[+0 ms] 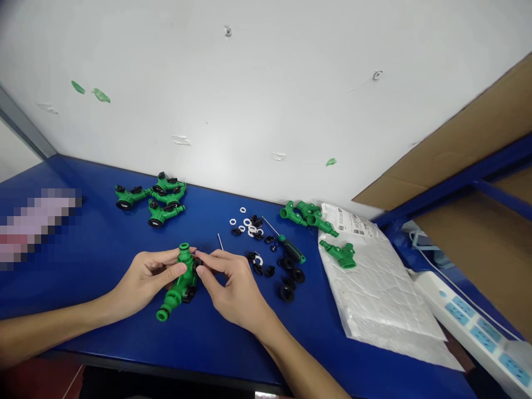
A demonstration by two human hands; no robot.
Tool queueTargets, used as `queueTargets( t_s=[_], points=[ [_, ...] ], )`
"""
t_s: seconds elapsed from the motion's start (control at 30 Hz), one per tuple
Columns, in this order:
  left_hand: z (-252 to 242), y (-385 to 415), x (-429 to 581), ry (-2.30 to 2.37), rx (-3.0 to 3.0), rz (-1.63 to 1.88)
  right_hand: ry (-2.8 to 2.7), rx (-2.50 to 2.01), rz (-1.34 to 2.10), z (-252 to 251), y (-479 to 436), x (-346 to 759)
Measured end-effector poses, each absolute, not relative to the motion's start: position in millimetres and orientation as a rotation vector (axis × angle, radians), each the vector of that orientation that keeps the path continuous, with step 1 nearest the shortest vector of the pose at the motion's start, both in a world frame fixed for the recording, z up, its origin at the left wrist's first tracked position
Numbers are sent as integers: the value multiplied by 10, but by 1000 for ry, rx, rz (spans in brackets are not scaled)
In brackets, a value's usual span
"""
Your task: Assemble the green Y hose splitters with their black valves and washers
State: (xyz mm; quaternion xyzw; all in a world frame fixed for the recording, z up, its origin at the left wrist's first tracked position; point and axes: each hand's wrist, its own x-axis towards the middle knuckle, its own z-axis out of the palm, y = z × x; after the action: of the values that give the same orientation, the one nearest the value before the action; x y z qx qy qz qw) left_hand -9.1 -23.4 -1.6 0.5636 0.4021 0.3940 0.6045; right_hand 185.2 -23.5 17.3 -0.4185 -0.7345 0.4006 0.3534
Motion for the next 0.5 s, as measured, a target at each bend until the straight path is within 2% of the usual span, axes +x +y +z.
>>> queueTargets(
  t_s=[0.17, 0.3, 0.5],
  points=[
    [-89, -244, -114, 967, 1466, 950, -1698, -1067, 1270, 119, -246, 1832],
    [-113, -257, -111, 1007, 1538, 971, -1667, -1054, 1232, 59, -245, 1814],
    [-82, -286, -85, 1003, 1592, 1044, -1477, -1033, 1375, -11, -229, 1755]
  ],
)
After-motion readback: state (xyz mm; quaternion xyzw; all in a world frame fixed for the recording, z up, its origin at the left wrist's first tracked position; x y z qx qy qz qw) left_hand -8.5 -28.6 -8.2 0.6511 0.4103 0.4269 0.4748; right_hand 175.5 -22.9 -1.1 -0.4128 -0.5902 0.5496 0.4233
